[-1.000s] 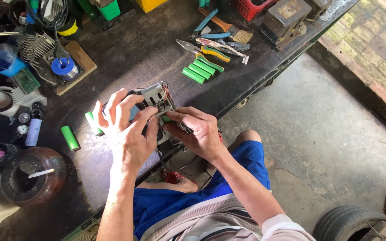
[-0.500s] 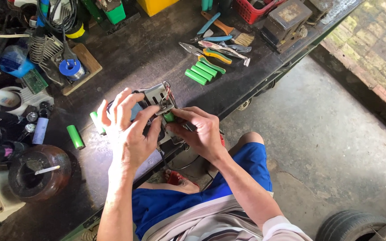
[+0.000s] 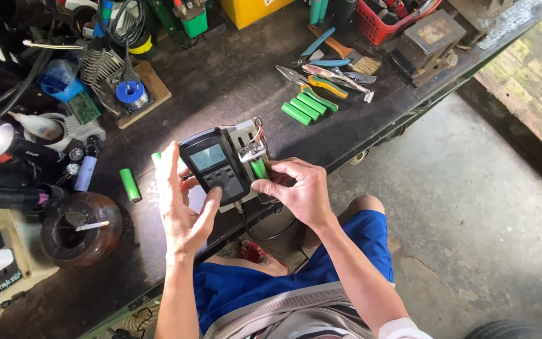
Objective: Testing cylindrical batteries by inserting them into a digital battery tester on a workbench.
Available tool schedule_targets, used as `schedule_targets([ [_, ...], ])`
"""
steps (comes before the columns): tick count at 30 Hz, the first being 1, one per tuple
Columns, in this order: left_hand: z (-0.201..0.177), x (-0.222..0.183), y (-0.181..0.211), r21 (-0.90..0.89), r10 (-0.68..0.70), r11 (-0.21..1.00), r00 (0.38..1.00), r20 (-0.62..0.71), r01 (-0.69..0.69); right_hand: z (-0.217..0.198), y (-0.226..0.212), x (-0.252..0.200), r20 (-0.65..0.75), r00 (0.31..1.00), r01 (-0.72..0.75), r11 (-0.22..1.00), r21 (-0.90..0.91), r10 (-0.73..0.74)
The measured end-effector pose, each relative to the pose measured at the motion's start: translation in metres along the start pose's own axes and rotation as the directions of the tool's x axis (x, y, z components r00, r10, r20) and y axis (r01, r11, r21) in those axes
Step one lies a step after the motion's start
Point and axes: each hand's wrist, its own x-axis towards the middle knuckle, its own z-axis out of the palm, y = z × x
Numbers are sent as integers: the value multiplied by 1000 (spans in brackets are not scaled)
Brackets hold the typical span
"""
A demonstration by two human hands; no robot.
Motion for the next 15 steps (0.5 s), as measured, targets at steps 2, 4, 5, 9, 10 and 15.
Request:
schedule_targets([
  [2, -2, 1, 0, -3, 6, 1000, 1000, 9, -6, 0, 2, 0, 8, 1000, -9, 1000, 5, 9],
  [4, -2, 1, -1, -8, 11, 1000, 1000, 21, -11, -1, 4, 0, 14, 1000, -20, 1000, 9, 20],
  [5, -2, 1, -1, -2, 27, 1000, 1000, 17, -27, -1, 4, 0, 12, 1000, -18, 1000, 17, 18],
  [9, -6, 0, -5, -22, 27, 999, 1000, 13, -27, -2, 1, 2, 39, 999, -37, 999, 20, 36],
  [10, -6, 0, -5, -21, 27, 999, 1000, 12, -26, -2, 1, 2, 41, 999, -36, 999, 20, 35],
  [15, -5, -1, -3, -24, 17, 1000, 1000, 11, -17, -4, 5, 2, 51, 997, -57, 998, 39, 55],
])
